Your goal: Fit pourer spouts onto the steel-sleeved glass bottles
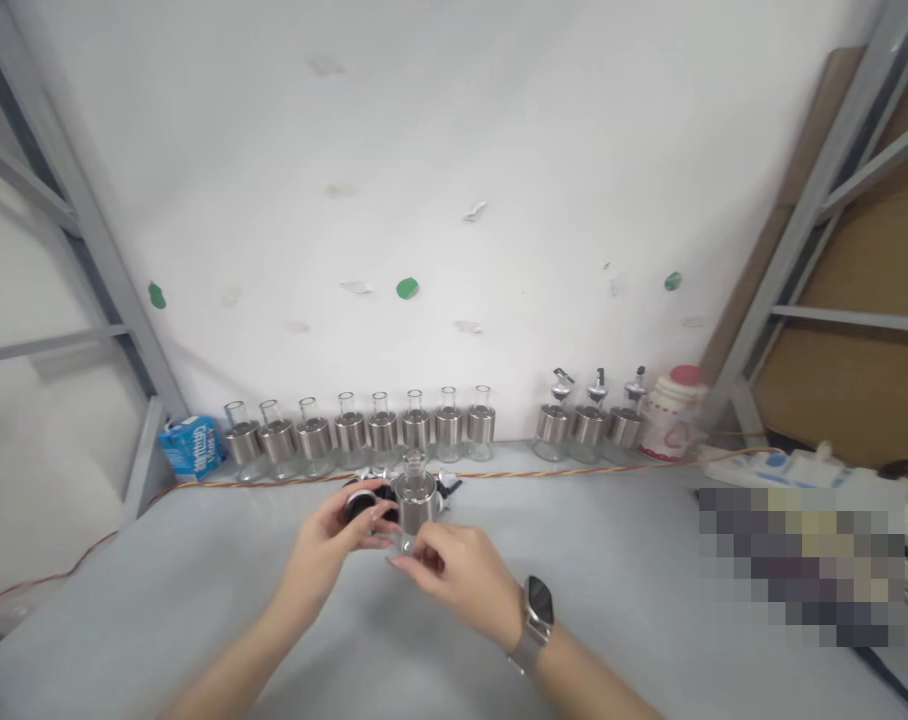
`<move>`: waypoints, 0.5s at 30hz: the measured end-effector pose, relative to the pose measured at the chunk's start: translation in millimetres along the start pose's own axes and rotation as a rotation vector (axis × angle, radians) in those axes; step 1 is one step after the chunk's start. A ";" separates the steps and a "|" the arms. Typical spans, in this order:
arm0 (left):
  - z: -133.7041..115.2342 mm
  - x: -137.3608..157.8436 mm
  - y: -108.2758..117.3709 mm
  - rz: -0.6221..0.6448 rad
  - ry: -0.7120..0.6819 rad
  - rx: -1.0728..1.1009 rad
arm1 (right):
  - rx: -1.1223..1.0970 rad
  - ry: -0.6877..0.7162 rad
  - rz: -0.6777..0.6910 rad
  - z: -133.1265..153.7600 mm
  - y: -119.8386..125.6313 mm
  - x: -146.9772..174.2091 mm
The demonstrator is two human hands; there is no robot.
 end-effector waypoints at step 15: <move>-3.0 -1.1 -7.1 0.096 0.067 -0.057 | 0.032 -0.022 0.026 -7.8 -6.3 -2.6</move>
Point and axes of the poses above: each hand's wrist, its own x-axis away from the middle knuckle, its own y-axis out of the back of the hand, z = x × y, the point moved 7 cm from there along -x, towards the middle knuckle, and after that the axes turned 9 degrees about -y, right-handed, at the moved point
